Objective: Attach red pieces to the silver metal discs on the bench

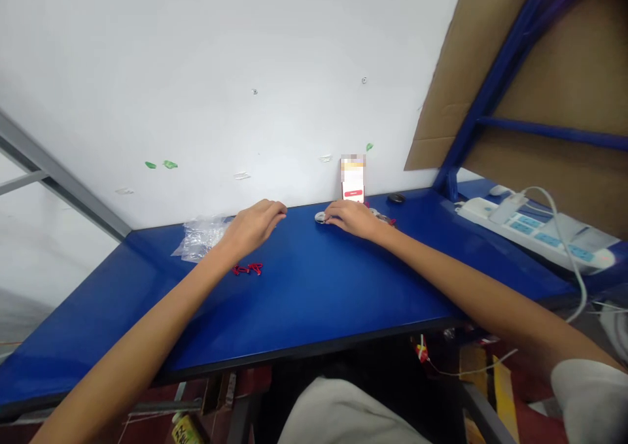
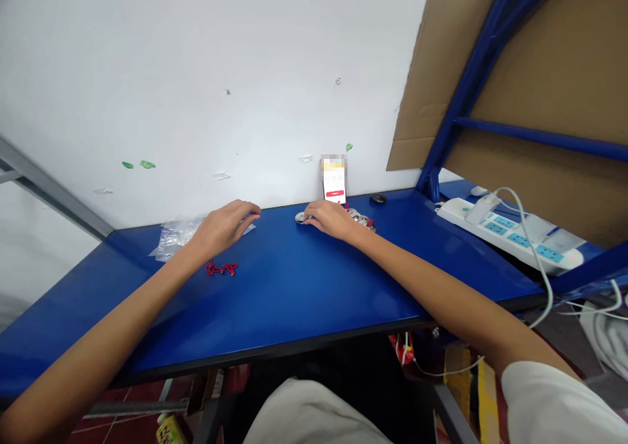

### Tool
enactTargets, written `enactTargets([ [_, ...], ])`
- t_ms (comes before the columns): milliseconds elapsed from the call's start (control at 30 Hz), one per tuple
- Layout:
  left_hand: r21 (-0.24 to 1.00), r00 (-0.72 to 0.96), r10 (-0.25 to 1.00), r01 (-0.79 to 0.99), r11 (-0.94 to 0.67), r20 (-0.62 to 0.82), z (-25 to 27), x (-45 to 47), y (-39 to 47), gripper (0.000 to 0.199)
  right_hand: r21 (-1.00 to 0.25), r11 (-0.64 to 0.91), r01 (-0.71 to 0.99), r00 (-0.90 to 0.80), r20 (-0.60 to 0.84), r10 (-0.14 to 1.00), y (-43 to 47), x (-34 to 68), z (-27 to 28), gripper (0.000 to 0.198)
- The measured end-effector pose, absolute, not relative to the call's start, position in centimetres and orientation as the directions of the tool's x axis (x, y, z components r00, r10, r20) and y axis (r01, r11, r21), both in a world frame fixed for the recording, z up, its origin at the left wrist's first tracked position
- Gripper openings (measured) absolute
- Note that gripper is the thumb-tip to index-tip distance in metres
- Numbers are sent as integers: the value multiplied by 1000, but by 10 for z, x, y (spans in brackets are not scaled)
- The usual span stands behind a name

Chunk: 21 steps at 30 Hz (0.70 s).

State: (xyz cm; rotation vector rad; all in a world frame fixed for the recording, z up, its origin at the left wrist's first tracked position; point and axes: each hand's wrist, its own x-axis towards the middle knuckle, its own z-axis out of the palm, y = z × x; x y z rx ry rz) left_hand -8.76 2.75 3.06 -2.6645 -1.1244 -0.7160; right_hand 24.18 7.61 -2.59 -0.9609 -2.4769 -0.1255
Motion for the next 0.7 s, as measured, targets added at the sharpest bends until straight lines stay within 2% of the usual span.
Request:
enactTargets([
  [100,81,626,584,643,-762,518,20,-73,14,28,-124,739,662,-553,586,593,68,241,-18,28],
  [167,176,598,593,609,-774,539,12,-68,5,27,-198,734,649,-496,621,606,59,238,-13,27],
  [300,476,383,716,553,-684,583,-1,-62,-3,26,-301,754,584,-517,578,632,39,228,-13,22],
  [433,754,268,841,375,-540,470,-10,-53,0,26,-296,787,541,-591,533,606,27,220,-21,21],
  [533,828,264,874,299,-475,407,-16,-48,2,31,-309,801,513,-613,521,594,25,216,-27,22],
  [700,832,290,869,281,-477,400,-18,-45,5,35,-327,819,471,-644,507,573,23,214,-36,23],
])
